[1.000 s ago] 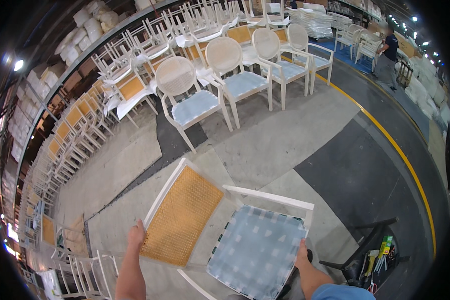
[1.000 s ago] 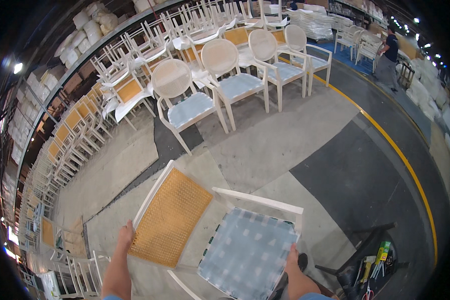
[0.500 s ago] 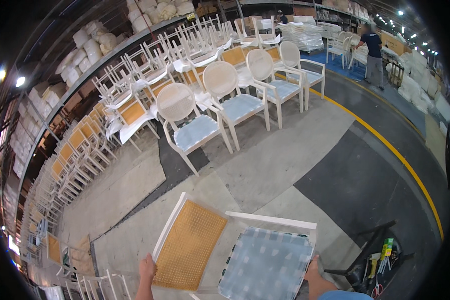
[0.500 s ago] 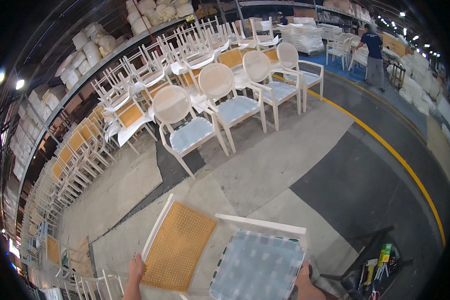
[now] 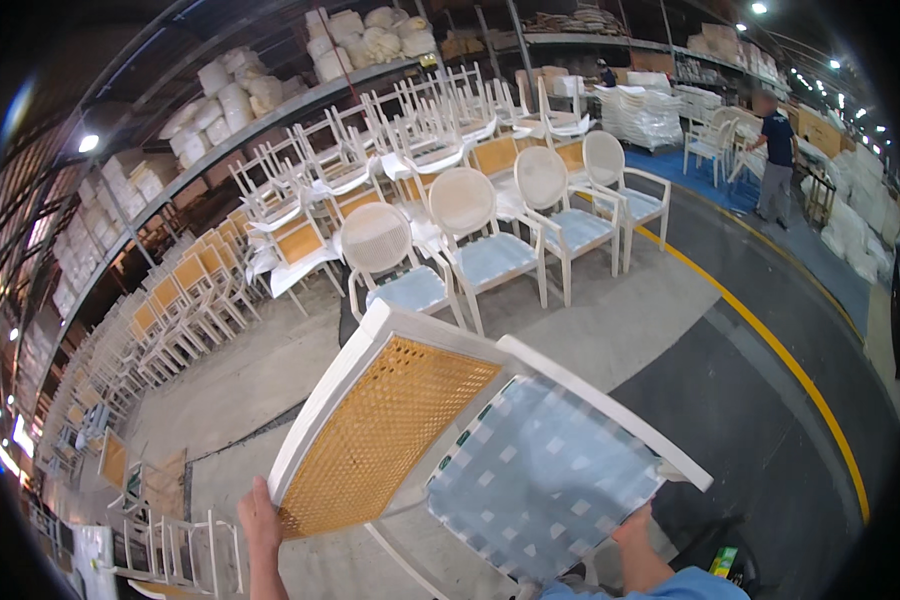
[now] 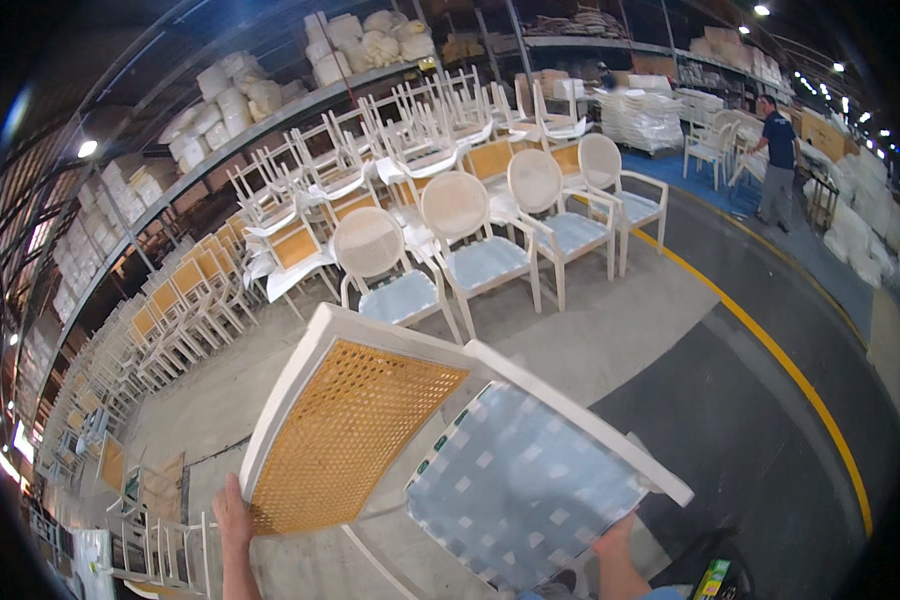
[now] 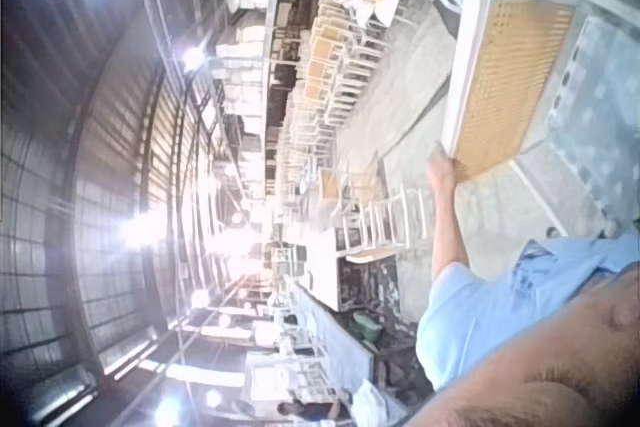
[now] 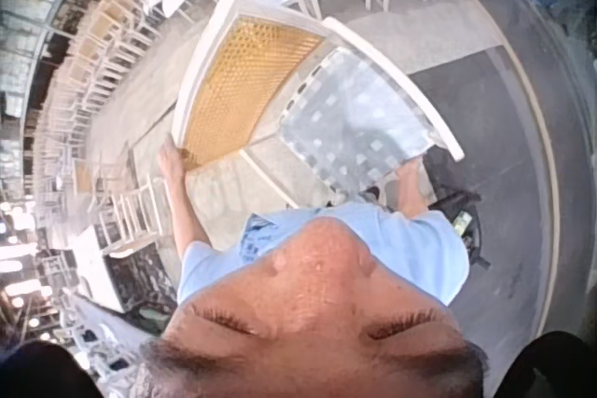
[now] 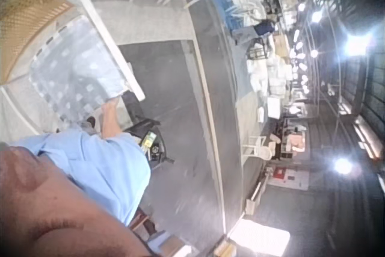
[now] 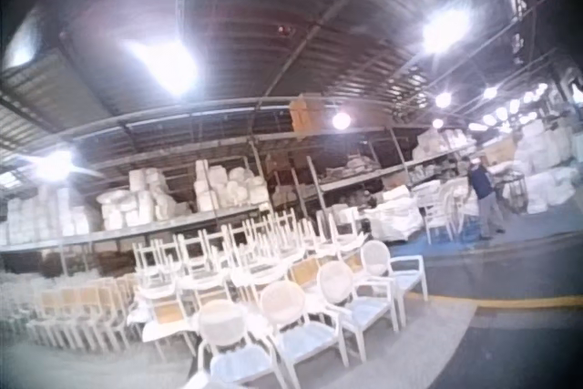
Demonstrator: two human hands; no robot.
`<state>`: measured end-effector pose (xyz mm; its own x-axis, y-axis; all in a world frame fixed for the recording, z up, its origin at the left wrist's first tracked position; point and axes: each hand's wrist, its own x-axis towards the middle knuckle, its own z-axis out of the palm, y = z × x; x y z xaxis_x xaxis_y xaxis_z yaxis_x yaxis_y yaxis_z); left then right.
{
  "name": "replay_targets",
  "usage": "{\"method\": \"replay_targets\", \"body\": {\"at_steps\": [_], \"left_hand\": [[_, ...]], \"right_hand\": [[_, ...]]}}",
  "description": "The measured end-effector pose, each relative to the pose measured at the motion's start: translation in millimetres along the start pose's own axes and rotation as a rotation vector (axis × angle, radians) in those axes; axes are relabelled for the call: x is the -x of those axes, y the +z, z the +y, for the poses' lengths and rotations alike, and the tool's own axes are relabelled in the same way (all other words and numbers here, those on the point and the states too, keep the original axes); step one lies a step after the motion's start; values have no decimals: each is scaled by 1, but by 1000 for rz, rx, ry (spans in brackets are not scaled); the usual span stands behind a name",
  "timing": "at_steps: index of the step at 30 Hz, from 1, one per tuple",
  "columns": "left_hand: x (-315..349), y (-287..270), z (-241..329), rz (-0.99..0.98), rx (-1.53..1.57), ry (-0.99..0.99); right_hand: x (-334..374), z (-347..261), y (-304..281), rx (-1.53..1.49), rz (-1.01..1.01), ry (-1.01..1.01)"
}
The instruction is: The person staples a light blue fabric to the underside of a white chair seat using a handheld staple gun, then removes the fabric and staples green webbing straps across the seat frame. The person works on the floor in a warehouse-like area with many similar chairs.
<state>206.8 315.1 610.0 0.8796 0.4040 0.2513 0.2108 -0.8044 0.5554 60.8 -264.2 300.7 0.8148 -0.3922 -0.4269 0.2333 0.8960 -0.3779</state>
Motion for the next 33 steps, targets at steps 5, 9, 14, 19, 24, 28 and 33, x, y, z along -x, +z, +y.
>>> {"method": "replay_targets", "body": {"at_steps": [5,9,14,19,24,28,33], "left_hand": [[31,-15,15,289,-97,222],[19,50,85,312,242,47],[-33,189,183,55,525,94],[-95,334,311,-260,715,198],[-89,488,486,-641,922,301],[-74,587,589,-869,999,343],[-41,681,688,-1017,1126,275]], "right_hand": [[-35,-115,61,-214,-62,-195],[-83,-202,113,-121,-109,-536],[-110,-309,169,-32,-106,-637],[-96,-370,220,-108,-59,-723],[-81,-442,176,-16,74,-1003],[-79,-459,114,-21,227,-1186],[-91,-529,54,74,335,-1376]]}}
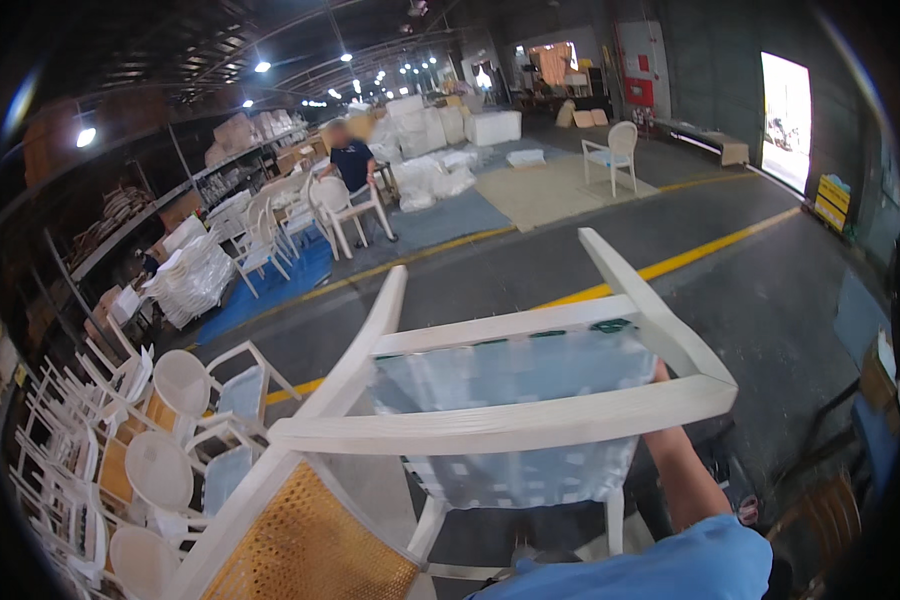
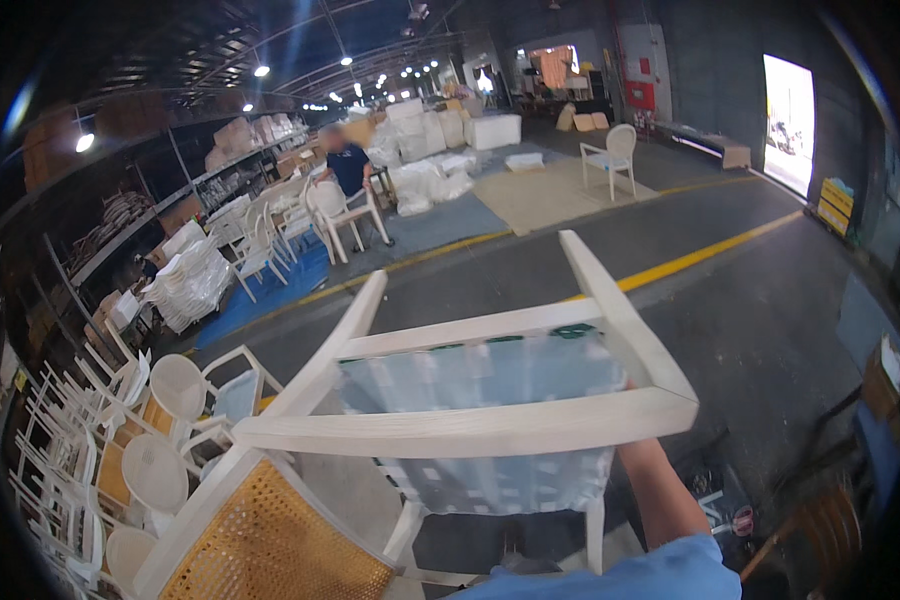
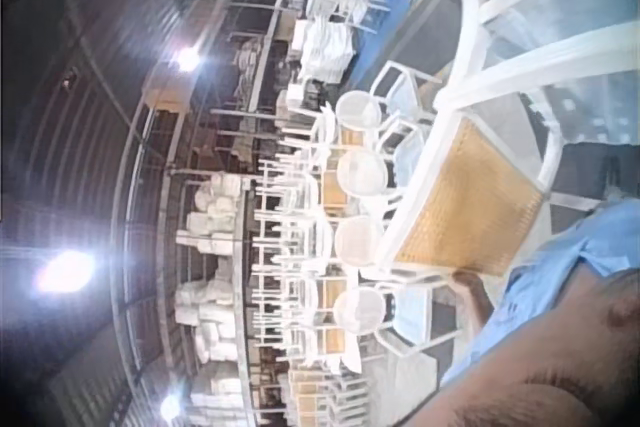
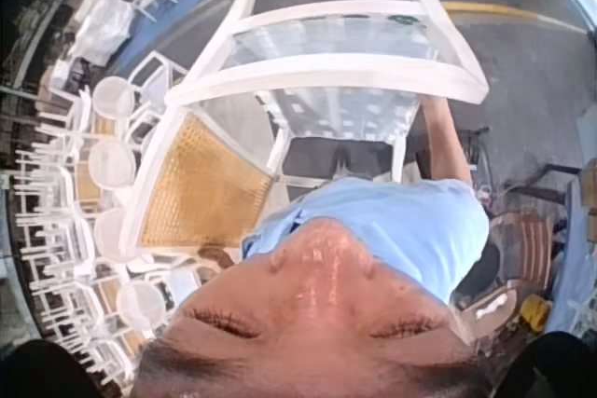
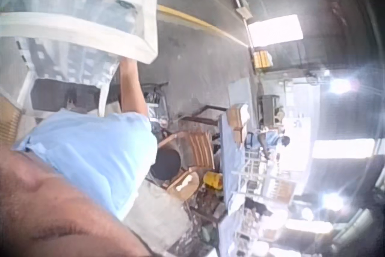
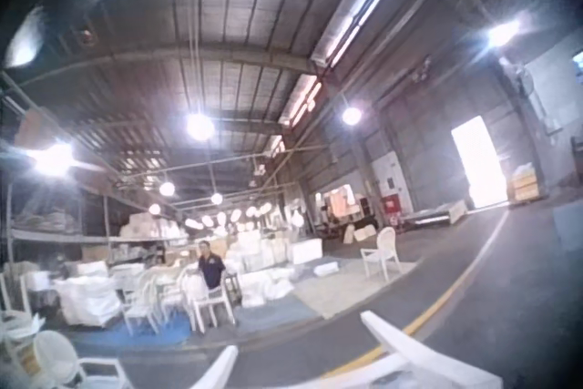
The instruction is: The person staples a light blue fabric to the underside of a white chair seat using a handheld staple gun, then removes the fabric and staples green webbing straps across the seat frame. The person works on the floor in a warehouse-like area with many similar chairs.
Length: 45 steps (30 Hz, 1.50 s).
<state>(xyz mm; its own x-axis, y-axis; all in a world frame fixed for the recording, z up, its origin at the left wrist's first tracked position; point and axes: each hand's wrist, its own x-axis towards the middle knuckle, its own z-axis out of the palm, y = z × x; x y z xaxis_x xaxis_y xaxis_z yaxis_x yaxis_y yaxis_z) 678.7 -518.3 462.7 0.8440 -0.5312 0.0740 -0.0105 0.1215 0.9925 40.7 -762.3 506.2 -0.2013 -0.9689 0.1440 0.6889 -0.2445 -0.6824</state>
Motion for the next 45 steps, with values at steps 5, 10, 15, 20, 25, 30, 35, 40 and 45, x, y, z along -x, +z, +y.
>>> {"method": "replay_targets", "body": {"at_steps": [5,10,15,20,25,30,35,40,45], "left_hand": [[-77,52,-34,-35,231,-125],[-153,159,-71,-119,232,129],[-253,278,-93,-116,207,21],[-356,397,-101,-232,261,-7],[-448,487,-92,-307,321,-53],[-469,554,-101,-278,446,-343],[-474,653,-100,-448,197,-268],[-495,786,-83,-548,-234,-91],[-483,814,-90,-523,-428,-31]], "right_hand": [[-88,-5,-6,199,16,-270],[-159,11,-5,133,123,-283],[-226,57,1,175,192,-334],[-298,97,23,187,351,-414],[-384,111,37,223,667,-304],[-449,148,15,354,592,-244],[-558,183,-39,280,638,-92],[-736,197,-80,264,561,7],[-819,266,-130,308,584,179]]}}
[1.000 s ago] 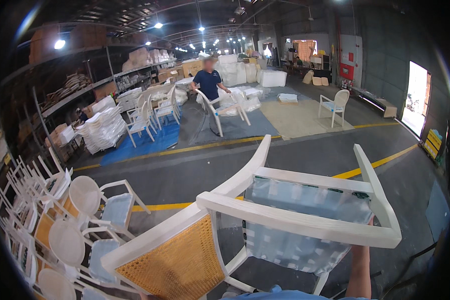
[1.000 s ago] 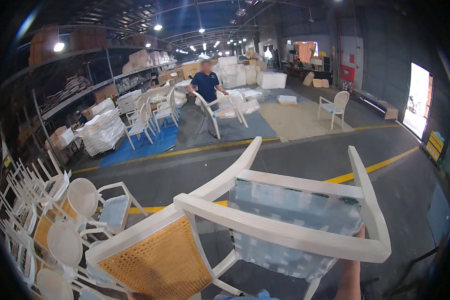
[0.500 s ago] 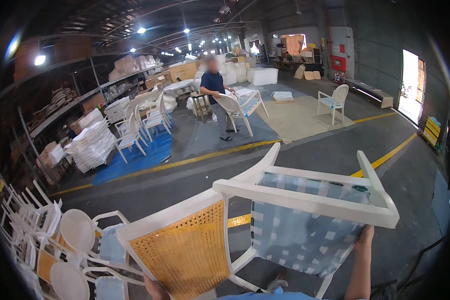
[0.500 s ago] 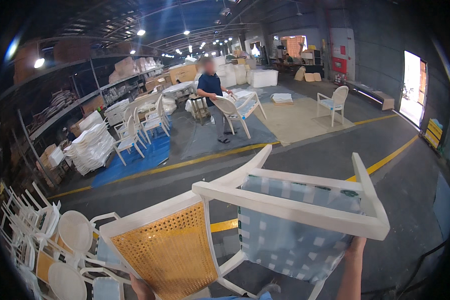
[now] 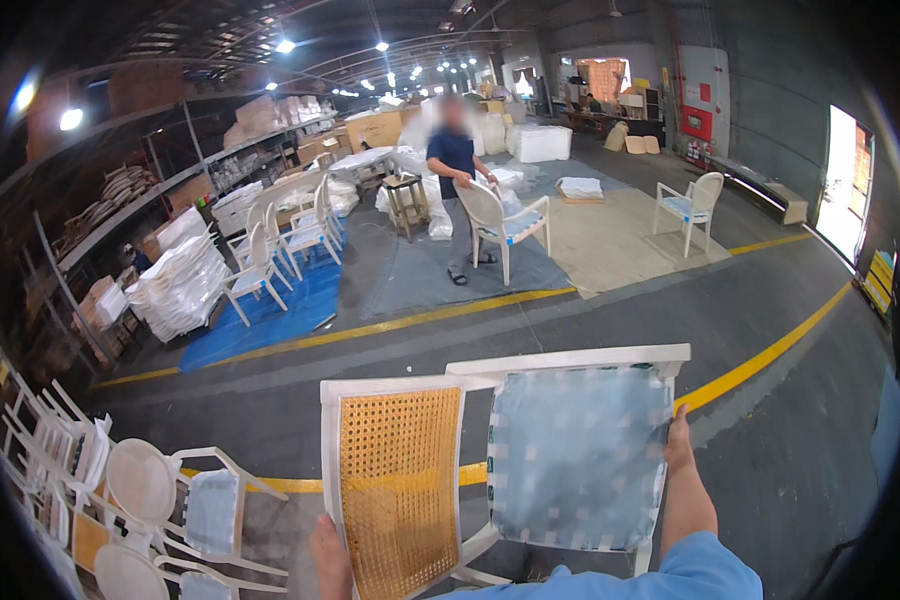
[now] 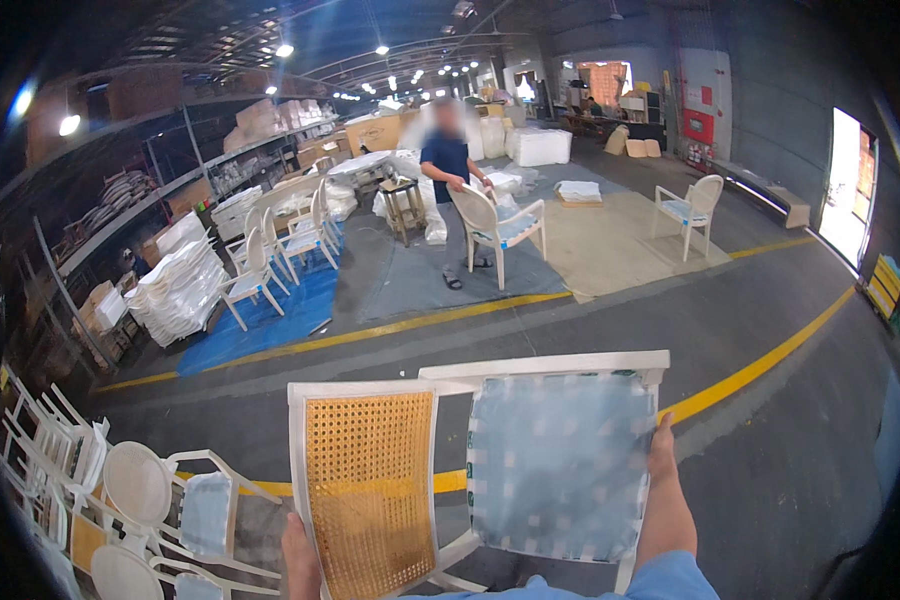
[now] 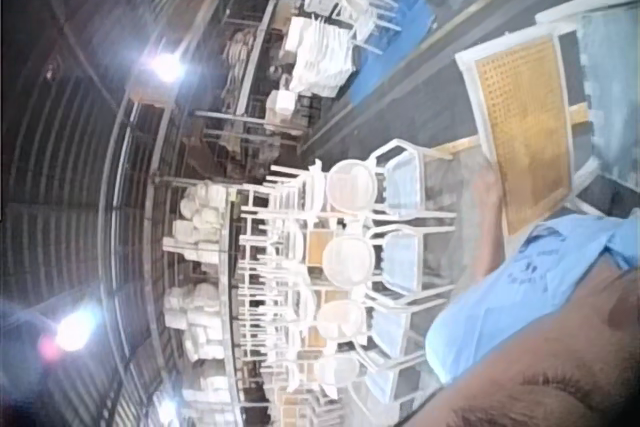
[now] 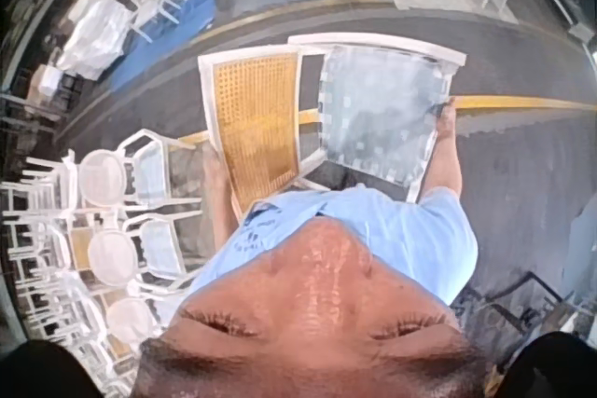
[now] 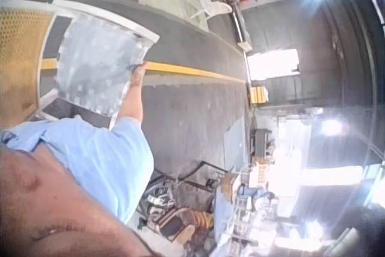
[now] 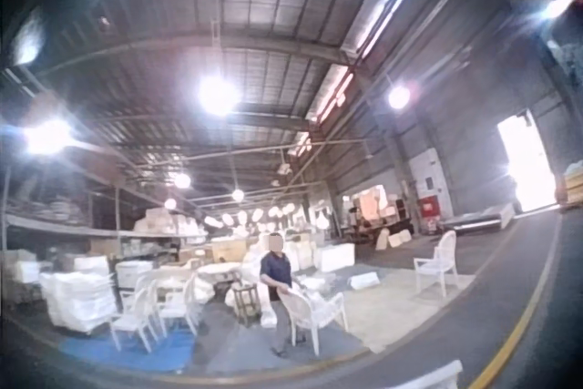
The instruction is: The person staples a light blue fabric to the underside of a white chair seat using a handheld staple gun, then removes the fabric and staples green webbing straps across the seat frame. The person works on the floor in a warehouse-like area with many similar chairs.
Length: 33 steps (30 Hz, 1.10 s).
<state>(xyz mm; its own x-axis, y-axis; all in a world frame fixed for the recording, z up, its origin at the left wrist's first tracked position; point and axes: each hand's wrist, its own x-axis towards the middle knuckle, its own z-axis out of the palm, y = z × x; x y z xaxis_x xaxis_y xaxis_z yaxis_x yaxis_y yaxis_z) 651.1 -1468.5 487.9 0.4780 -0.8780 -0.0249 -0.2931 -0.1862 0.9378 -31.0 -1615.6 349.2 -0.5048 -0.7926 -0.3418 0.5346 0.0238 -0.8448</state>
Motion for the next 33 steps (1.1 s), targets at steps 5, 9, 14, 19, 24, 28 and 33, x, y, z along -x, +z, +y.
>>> {"method": "replay_targets", "body": {"at_steps": [5,9,14,19,24,28,33], "left_hand": [[-25,36,-15,62,-207,-22],[-50,18,-26,203,-511,-152],[-70,3,-54,303,-355,-332],[-114,-23,-56,389,-265,-264],[-138,-37,-44,468,-251,-299],[-189,-15,-29,482,-59,-365],[-263,-4,-28,495,54,-304]], "right_hand": [[-104,-1,64,296,-56,88],[-145,53,164,499,-153,219],[-175,78,287,581,-314,230],[-174,95,407,625,-361,213],[-189,126,483,670,-433,218],[-235,126,518,662,-481,257],[-284,146,572,697,-443,246]]}}
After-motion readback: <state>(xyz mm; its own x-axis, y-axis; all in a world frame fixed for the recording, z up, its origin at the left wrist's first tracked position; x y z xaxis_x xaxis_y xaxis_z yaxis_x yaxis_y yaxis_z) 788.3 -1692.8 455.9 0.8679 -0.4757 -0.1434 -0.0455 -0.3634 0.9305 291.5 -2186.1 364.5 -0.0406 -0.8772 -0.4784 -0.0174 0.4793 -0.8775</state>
